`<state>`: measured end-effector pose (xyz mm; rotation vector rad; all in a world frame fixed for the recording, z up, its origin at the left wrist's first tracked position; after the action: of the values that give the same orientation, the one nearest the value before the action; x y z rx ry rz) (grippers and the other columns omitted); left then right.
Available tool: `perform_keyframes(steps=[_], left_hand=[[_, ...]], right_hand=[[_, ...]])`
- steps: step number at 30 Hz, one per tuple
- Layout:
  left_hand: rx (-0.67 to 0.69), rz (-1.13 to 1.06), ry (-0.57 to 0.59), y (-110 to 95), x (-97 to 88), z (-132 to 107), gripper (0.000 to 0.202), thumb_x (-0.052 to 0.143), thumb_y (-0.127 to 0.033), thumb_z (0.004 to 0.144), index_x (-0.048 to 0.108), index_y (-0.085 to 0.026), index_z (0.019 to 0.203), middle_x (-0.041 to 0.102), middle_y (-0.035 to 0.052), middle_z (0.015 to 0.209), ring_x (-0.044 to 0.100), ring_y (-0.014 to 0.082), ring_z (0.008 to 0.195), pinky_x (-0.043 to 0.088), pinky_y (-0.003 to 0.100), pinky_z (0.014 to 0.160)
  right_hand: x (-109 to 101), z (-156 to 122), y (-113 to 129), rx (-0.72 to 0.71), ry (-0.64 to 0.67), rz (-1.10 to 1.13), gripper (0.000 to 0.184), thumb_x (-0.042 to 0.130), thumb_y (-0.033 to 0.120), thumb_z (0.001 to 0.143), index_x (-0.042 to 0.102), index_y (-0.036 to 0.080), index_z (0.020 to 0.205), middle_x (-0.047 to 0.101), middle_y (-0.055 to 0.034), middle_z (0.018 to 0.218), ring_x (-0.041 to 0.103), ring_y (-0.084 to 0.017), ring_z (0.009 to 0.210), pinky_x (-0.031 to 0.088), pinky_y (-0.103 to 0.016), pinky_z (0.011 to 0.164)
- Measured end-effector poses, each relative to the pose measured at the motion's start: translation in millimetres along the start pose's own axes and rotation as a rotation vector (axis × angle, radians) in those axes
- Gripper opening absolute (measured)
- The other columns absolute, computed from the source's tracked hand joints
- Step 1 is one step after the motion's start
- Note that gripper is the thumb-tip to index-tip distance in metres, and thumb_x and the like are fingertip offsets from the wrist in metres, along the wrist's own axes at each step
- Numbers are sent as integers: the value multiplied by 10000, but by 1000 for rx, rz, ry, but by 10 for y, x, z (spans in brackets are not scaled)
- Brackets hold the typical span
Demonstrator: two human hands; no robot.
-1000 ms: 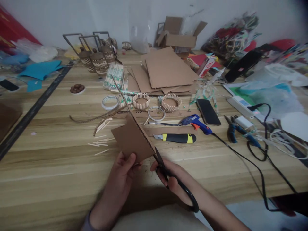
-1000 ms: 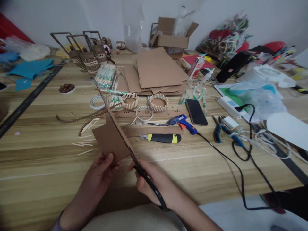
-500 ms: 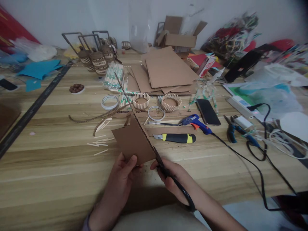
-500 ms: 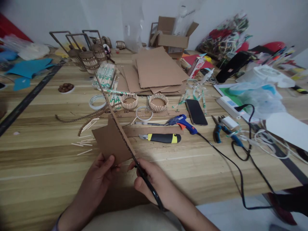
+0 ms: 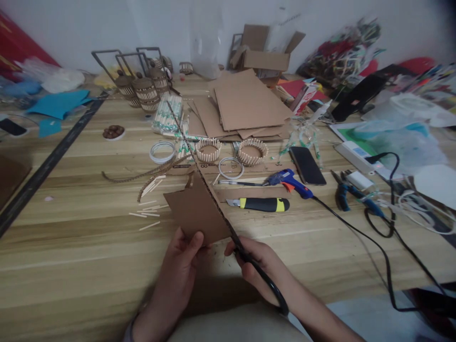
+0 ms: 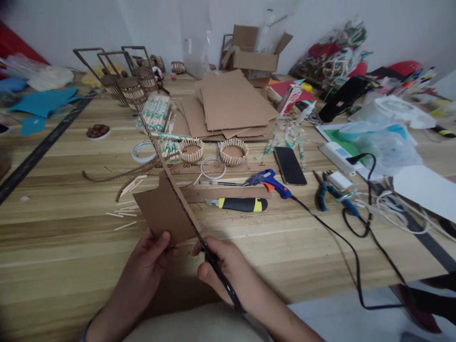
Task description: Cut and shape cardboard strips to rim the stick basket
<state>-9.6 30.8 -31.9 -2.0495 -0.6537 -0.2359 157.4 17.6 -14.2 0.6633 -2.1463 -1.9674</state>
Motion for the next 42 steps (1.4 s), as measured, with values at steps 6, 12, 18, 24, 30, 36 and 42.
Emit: perform_keyframes(steps=[6, 12, 18, 24, 30, 36, 42], left_hand=[[17, 14, 25, 17, -2, 1, 431, 917, -366, 572, 664, -197, 877, 704, -5, 871, 593, 116, 645, 510, 209, 571], [15, 14, 35, 46, -22, -9, 459, 919, -378, 581, 659, -191, 911, 718, 9, 947, 606, 128, 701, 517, 205, 579], [10, 27, 28, 19, 9, -32, 479, 924, -392, 557, 665, -182, 901, 720, 12, 896, 601, 127, 658, 513, 215, 565], [18, 45, 16, 11, 13, -33, 486, 916, -411, 548, 657, -184, 891, 704, 4, 838, 587, 128, 616, 500, 224, 541], [-24, 26, 9, 42, 9, -52, 532, 936, -405, 518, 643, -178, 899, 702, 0, 860, 591, 120, 632, 483, 201, 534], [5, 33, 36, 48, -12, -43, 488, 921, -409, 564, 654, -180, 904, 701, 5, 865, 585, 126, 647, 496, 208, 543], [7, 66, 36, 48, -49, -58, 511, 927, -430, 556, 653, -176, 904, 700, 9, 857, 583, 134, 675, 500, 211, 556]], right_hand=[[-13, 1, 100, -57, -40, -50, 638, 394, 780, 894, 596, 175, 914, 430, 36, 641, 367, -119, 562, 281, -255, 518], [-28, -9, 86, -58, -76, -115, 605, 455, 765, 876, 609, 180, 894, 438, 41, 609, 366, -118, 538, 278, -254, 505], [-31, -25, 1, -15, -115, -148, 522, 538, 708, 866, 631, 195, 886, 493, 38, 609, 394, -122, 538, 322, -250, 518], [-39, -2, 60, -18, -137, -158, 596, 517, 778, 827, 626, 192, 827, 483, 38, 576, 408, -126, 519, 340, -252, 505], [-23, -14, -18, 5, -125, -138, 524, 542, 711, 855, 626, 194, 826, 499, 34, 581, 433, -129, 528, 341, -247, 500], [-22, -18, 7, -18, -78, -116, 577, 508, 742, 855, 649, 189, 937, 577, -14, 685, 488, -167, 617, 367, -266, 525], [-45, -2, 54, -32, -31, -49, 674, 378, 798, 880, 635, 181, 971, 548, -9, 704, 446, -148, 601, 352, -266, 537]])
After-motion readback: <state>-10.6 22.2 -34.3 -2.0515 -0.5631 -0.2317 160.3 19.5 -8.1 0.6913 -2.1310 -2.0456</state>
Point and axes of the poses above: each hand's wrist, its own z-axis towards the middle knuckle, its own x-axis out of the palm, y = z × x, the point moved 6 cm from there along z, towards the middle knuckle
